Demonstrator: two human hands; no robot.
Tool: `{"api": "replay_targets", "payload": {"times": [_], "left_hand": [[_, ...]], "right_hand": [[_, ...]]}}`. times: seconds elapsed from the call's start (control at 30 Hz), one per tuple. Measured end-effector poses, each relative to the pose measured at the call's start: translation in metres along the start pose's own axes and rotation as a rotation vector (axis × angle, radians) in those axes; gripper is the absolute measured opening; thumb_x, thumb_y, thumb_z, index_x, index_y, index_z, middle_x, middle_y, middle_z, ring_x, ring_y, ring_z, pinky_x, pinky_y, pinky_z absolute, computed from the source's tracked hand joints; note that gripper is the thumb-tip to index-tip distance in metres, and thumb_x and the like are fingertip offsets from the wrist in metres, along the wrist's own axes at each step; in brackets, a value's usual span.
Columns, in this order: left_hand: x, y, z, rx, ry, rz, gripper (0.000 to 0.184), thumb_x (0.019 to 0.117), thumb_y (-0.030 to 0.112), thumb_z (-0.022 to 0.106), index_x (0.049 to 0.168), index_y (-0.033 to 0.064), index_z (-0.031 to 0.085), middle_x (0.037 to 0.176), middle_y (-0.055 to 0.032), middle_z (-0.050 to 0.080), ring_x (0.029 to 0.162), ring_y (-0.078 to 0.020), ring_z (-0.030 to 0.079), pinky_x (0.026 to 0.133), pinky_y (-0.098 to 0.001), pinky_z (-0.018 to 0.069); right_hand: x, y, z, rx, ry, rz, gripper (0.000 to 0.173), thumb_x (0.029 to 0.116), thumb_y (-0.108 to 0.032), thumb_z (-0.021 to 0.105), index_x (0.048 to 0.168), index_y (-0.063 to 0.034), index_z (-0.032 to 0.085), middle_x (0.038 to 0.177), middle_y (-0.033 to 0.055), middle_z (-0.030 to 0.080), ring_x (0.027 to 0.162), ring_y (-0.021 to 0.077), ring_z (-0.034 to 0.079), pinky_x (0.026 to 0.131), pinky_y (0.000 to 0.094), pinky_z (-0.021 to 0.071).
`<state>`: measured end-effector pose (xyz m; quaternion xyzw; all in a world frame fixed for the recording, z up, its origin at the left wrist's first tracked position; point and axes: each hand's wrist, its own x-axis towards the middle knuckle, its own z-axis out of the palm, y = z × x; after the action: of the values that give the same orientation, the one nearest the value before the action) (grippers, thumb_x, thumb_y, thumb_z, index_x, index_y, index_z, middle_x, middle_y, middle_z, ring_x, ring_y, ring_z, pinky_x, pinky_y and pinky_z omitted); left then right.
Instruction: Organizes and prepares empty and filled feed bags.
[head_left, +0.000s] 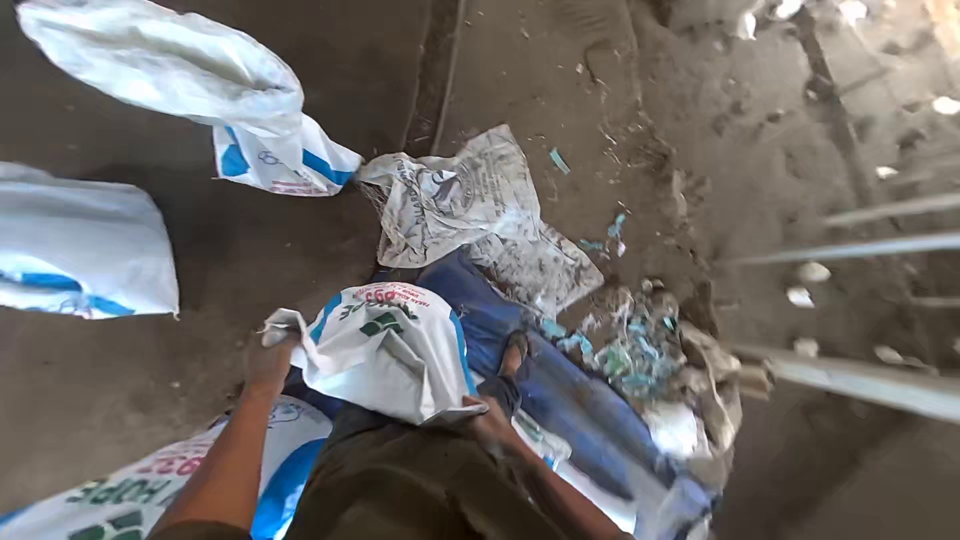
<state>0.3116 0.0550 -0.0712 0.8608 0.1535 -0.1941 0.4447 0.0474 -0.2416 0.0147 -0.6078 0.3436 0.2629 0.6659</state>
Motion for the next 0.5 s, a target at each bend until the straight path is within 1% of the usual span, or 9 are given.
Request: {"api": "replay_targets", "payload": {"times": [0.03,0.1,0.13,0.17,0.23,0.27,0.33,0.4,0.5], "left_hand": [[-0.011,-0.001,0.009,0.006,0.123,-0.036,0.056,0.0958,0.021,0.067,0.143,-0.0036,0.049,0.135,-0.0253,0.058,0.122,-0.0287,0.06,0.106,-0.048,0.0487],[-0.041,0.005,0.028,-0.021,0.328,-0.076,0.08,0.0943,0.019,0.068,0.157,-0.0035,0.024,0.156,-0.028,0.038,0.142,-0.0334,0.043,0.118,-0.0452,0.0372],[-0.08,-0.002,0.037,0.001,0.341,-0.101,0.091,0.0931,0.016,0.07,0.161,-0.0029,0.012,0.162,-0.0276,0.027,0.148,-0.0346,0.034,0.122,-0.0443,0.0323],[-0.125,-0.013,0.047,0.072,0.297,-0.11,0.095,0.0924,0.011,0.07,0.16,-0.0053,0.006,0.164,-0.0303,0.018,0.151,-0.0395,0.027,0.123,-0.0486,0.0287],[-0.203,-0.031,0.08,0.242,0.112,-0.051,0.099,0.0827,0.001,0.075,0.158,-0.0118,0.012,0.162,-0.0391,0.013,0.15,-0.0533,0.022,0.121,-0.0617,0.0264],[-0.241,-0.036,0.105,0.278,0.004,-0.019,0.105,0.0753,0.002,0.081,0.157,-0.012,0.016,0.162,-0.0403,0.011,0.151,-0.0558,0.016,0.122,-0.0646,0.0209],[-0.299,-0.029,0.159,0.302,-0.116,0.0,0.124,0.0618,0.019,0.092,0.16,-0.0035,0.021,0.166,-0.0351,0.001,0.153,-0.0541,0.007,0.122,-0.0658,0.0169],[-0.304,-0.008,0.198,0.261,-0.035,0.022,0.127,0.0637,0.034,0.095,0.161,-0.0018,0.022,0.167,-0.0313,-0.004,0.155,-0.05,0.004,0.124,-0.0621,0.0161],[-0.277,-0.002,0.23,0.196,0.179,0.094,0.093,0.0817,0.027,0.078,0.153,-0.0115,0.033,0.164,-0.0367,0.014,0.153,-0.0526,0.013,0.124,-0.0634,0.0155]], "right_hand": [[0.009,-0.001,-0.02,-0.056,-0.101,-0.048,0.016,0.0894,-0.007,0.071,0.1,0.0045,0.071,0.092,0.0128,0.072,0.087,0.0173,0.068,0.084,0.0394,0.0572],[0.045,-0.002,-0.05,-0.139,-0.296,-0.134,0.02,0.0865,-0.008,0.072,0.1,0.0065,0.069,0.091,0.0161,0.07,0.084,0.0221,0.066,0.081,0.0442,0.0556],[0.05,0.008,-0.056,-0.159,-0.374,-0.143,0.024,0.0855,-0.007,0.072,0.104,0.007,0.068,0.091,0.0171,0.07,0.082,0.0235,0.067,0.079,0.0455,0.0572],[0.051,0.015,-0.058,-0.207,-0.44,-0.17,0.024,0.0837,-0.008,0.072,0.103,0.0067,0.068,0.091,0.0186,0.07,0.083,0.0267,0.068,0.079,0.0486,0.0568],[0.056,0.012,-0.063,-0.266,-0.499,-0.231,0.029,0.0835,-0.007,0.072,0.107,0.008,0.068,0.1,0.0242,0.07,0.094,0.0348,0.068,0.086,0.0556,0.0541],[0.056,0.01,-0.065,-0.264,-0.494,-0.211,0.031,0.0846,-0.006,0.072,0.112,0.0077,0.068,0.102,0.0247,0.071,0.095,0.0349,0.069,0.088,0.0554,0.0545],[0.05,-0.001,-0.07,-0.286,-0.5,-0.135,0.033,0.0869,-0.005,0.07,0.117,0.0066,0.067,0.105,0.0241,0.07,0.097,0.0335,0.068,0.089,0.053,0.0546],[0.052,-0.016,-0.07,-0.413,-0.55,-0.118,0.036,0.0884,-0.006,0.069,0.123,0.0055,0.065,0.115,0.026,0.068,0.108,0.0371,0.066,0.095,0.0566,0.0516],[0.052,-0.026,-0.064,-0.582,-0.601,-0.154,0.039,0.0903,-0.012,0.07,0.126,0.0026,0.065,0.122,0.025,0.067,0.116,0.0376,0.064,0.099,0.0585,0.0503]]}}
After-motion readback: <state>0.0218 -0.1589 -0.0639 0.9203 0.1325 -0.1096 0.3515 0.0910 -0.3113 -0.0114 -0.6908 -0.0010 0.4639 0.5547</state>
